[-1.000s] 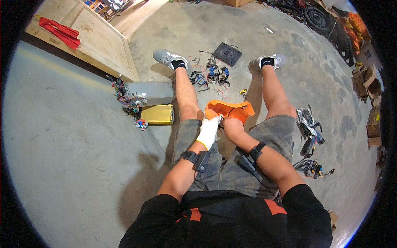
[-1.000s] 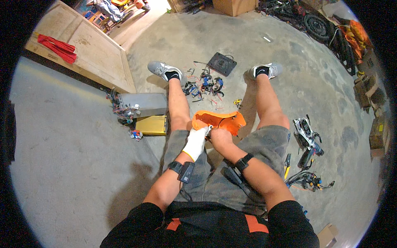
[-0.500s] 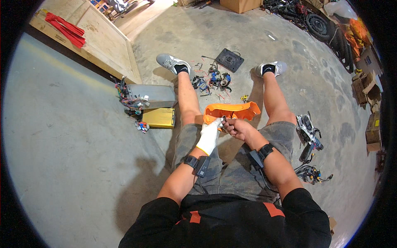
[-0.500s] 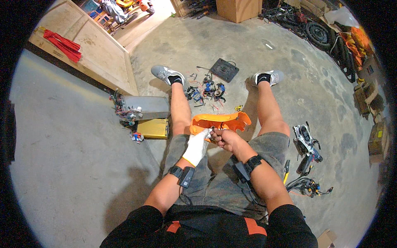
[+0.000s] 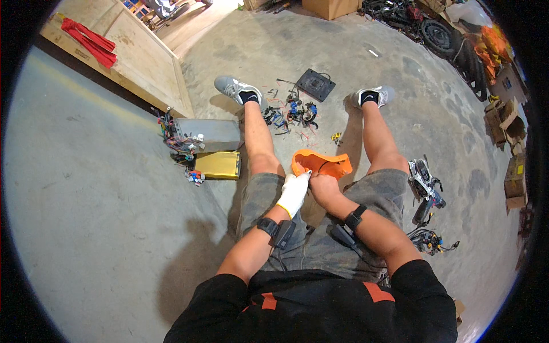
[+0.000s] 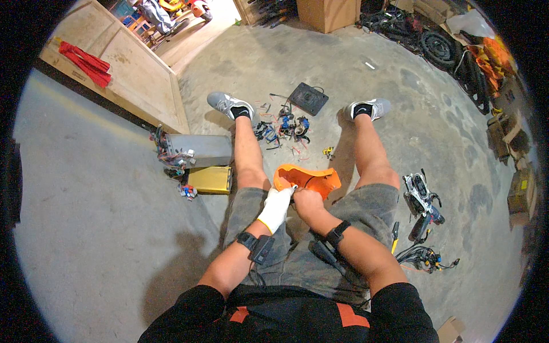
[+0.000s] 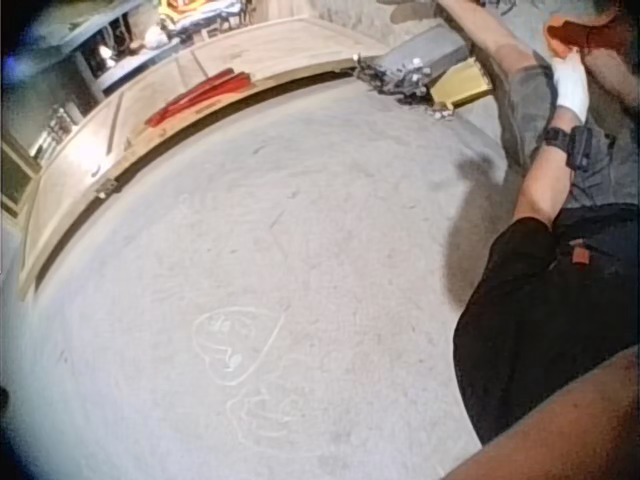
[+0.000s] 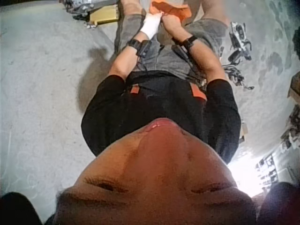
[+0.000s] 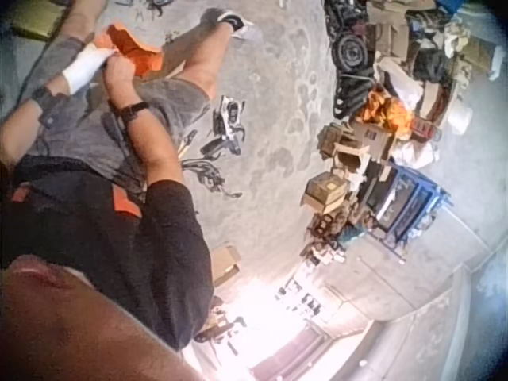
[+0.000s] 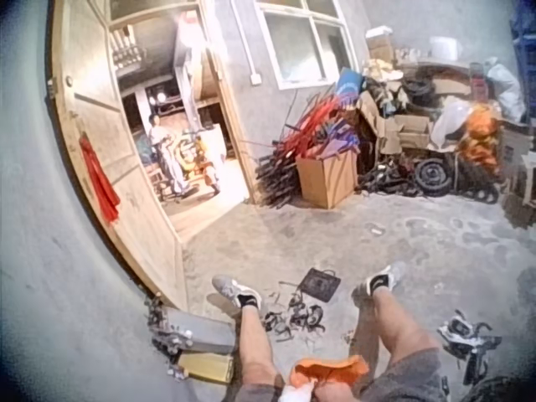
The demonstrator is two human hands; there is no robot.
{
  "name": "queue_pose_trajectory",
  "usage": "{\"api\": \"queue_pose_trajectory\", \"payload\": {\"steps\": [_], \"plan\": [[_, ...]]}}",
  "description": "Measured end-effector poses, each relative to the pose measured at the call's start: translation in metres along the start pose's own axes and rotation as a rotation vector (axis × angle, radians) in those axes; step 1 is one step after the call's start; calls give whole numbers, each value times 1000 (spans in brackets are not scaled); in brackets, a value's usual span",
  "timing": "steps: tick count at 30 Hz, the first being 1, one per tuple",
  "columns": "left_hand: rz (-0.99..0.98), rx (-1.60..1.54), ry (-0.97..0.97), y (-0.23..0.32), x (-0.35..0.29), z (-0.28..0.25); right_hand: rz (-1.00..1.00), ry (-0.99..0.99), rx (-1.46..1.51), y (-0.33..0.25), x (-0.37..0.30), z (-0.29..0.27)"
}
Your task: Disassembling and inspecting the internal components and wiring of an orange motorcycle fairing.
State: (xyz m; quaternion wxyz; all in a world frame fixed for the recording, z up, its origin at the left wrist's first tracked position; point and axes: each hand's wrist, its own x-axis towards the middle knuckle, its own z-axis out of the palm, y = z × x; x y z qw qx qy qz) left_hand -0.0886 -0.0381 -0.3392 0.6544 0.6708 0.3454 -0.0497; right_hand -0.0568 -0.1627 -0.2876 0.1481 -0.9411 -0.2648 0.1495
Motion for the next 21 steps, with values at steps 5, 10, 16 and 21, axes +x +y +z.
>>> {"api": "queue_pose_trajectory", "payload": {"steps": [5, 10, 16, 21], "plan": [[-14, -10, -61, 40, -28, 5, 123, -42, 296, 35, 16, 25], [-5, -450, -173, 31, -18, -5, 708, -542, 1896, 32, 19, -10], [0, -470, -232, 47, -26, -11, 550, -501, 1930, 30, 17, -21], [-146, -496, -140, 65, -45, -1, 39, -12, 132, 15, 11, -18]]}}
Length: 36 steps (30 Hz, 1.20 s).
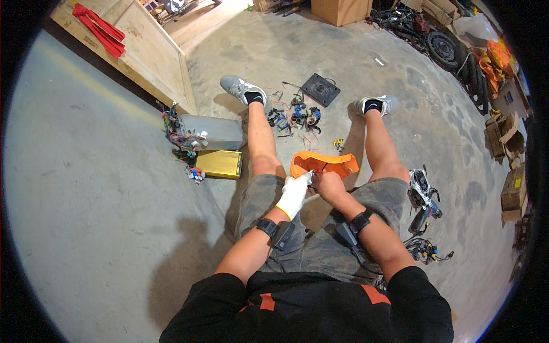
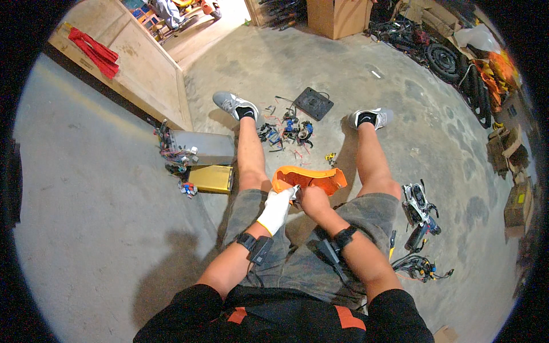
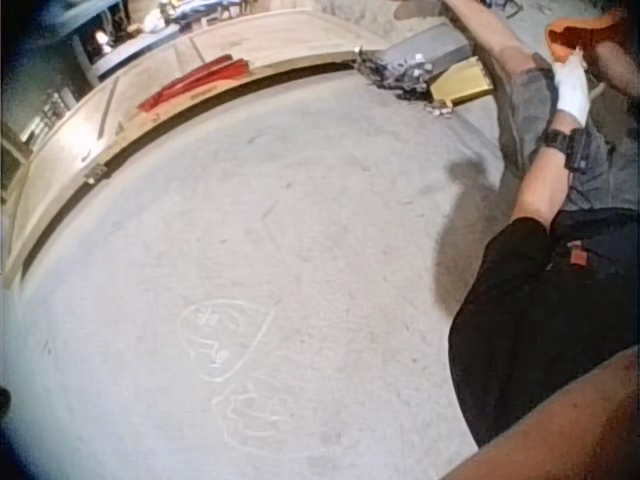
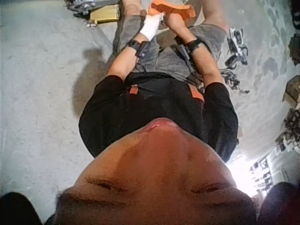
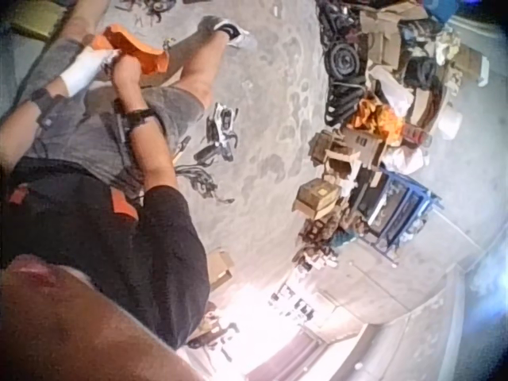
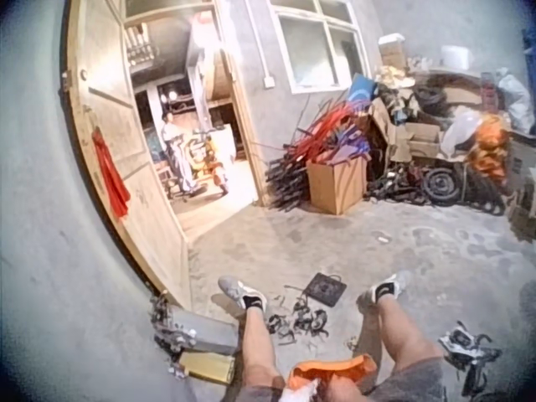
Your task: Disassembling and inspecting the internal components and wiring of an orange motorcycle fairing.
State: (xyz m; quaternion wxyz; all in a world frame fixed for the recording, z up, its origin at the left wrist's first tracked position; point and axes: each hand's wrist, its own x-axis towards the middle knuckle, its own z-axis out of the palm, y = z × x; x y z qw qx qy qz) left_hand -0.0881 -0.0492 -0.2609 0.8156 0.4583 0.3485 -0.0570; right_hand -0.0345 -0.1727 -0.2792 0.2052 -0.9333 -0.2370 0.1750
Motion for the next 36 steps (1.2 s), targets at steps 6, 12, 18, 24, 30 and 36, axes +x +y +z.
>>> {"api": "queue_pose_trajectory", "payload": {"steps": [6, 12, 18, 24, 30, 36], "plan": [[11, 392, 194, -18, 23, -13, -23, -58, -194, -20, -8, 14], [111, 61, -9, -18, 19, -16, 576, -349, 1172, 14, 10, 12], [155, -47, -121, -7, 14, -12, 665, -548, 2023, 16, 5, -15], [186, -4, -127, -19, 24, -20, 312, -216, 736, 0, -1, -21], [88, 212, 81, -22, 26, -14, -41, 8, -209, -22, -15, -4], [142, 49, 43, -11, 4, -4, 119, 63, 234, 3, 3, 24]]}}
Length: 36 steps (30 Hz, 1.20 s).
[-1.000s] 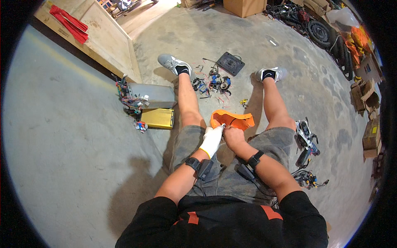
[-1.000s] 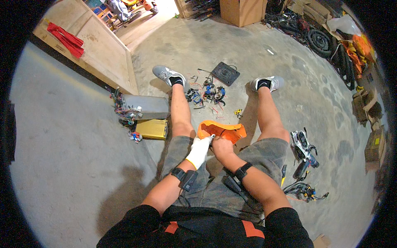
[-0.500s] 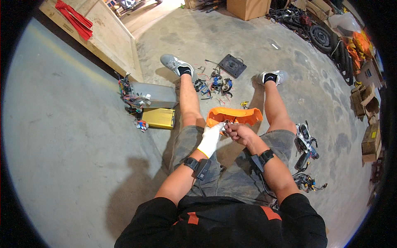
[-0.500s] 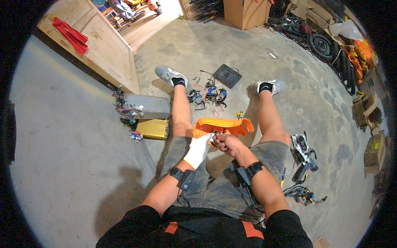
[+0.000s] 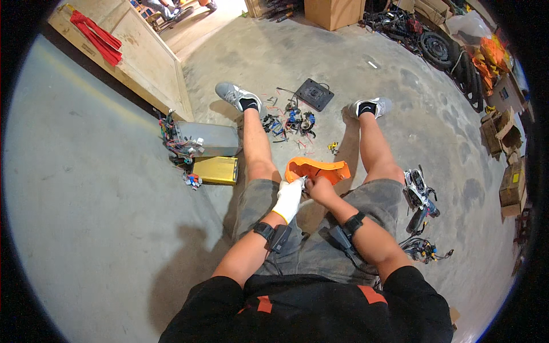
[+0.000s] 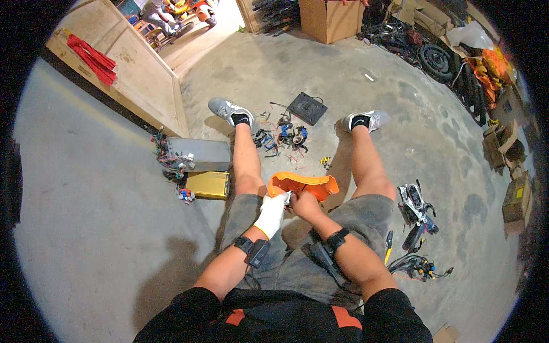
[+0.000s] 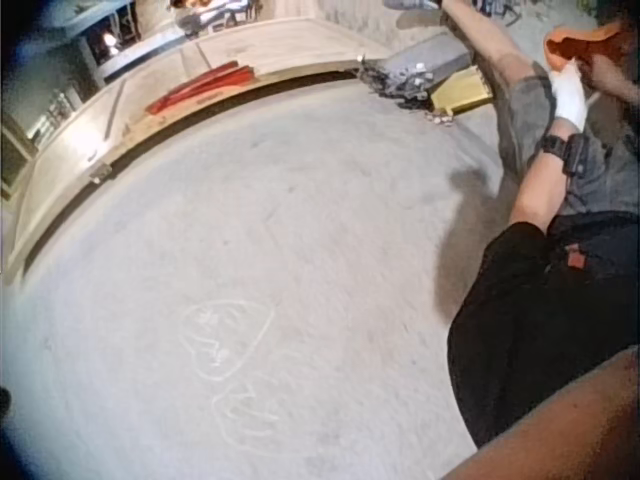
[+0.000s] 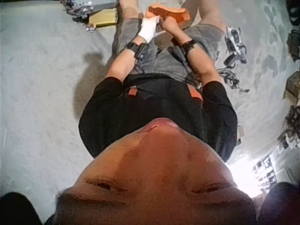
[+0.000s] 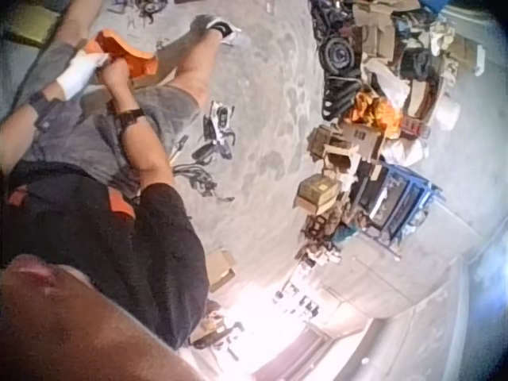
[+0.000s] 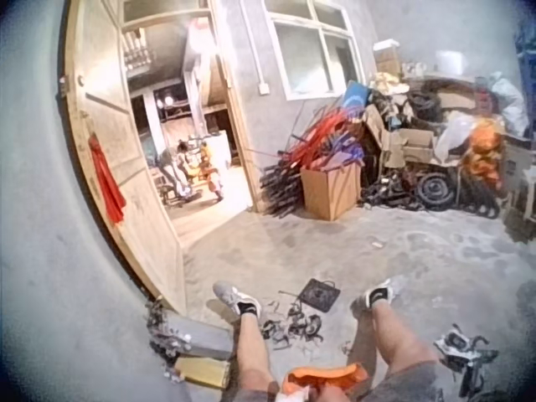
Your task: Disassembling and inspecting the internal components and wiring of an orange motorcycle fairing.
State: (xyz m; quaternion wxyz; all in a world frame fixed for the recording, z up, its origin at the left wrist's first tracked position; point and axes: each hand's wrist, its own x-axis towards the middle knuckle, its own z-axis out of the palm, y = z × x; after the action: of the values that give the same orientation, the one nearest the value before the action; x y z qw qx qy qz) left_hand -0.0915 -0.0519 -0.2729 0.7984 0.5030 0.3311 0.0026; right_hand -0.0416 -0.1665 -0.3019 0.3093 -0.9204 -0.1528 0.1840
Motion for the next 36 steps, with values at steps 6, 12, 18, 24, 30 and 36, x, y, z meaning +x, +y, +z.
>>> {"api": "queue_pose_trajectory", "payload": {"steps": [6, 12, 18, 24, 30, 36], "plan": [[-10, -134, -122, -3, 14, -8, 652, -522, 1510, 0, 7, -33], [19, -133, -138, -1, 12, -5, 514, -560, 1554, -1, 4, -45], [67, 29, -27, 0, 5, 2, -157, 68, -387, -14, -8, -25], [50, 83, -3, -2, 9, -1, -133, 121, -199, 9, 4, 0], [-51, -161, -131, -2, 14, -10, 570, -466, 1348, -9, 4, -38], [13, -214, -177, 0, 11, -5, 377, -433, 1166, 8, 7, -32]]}}
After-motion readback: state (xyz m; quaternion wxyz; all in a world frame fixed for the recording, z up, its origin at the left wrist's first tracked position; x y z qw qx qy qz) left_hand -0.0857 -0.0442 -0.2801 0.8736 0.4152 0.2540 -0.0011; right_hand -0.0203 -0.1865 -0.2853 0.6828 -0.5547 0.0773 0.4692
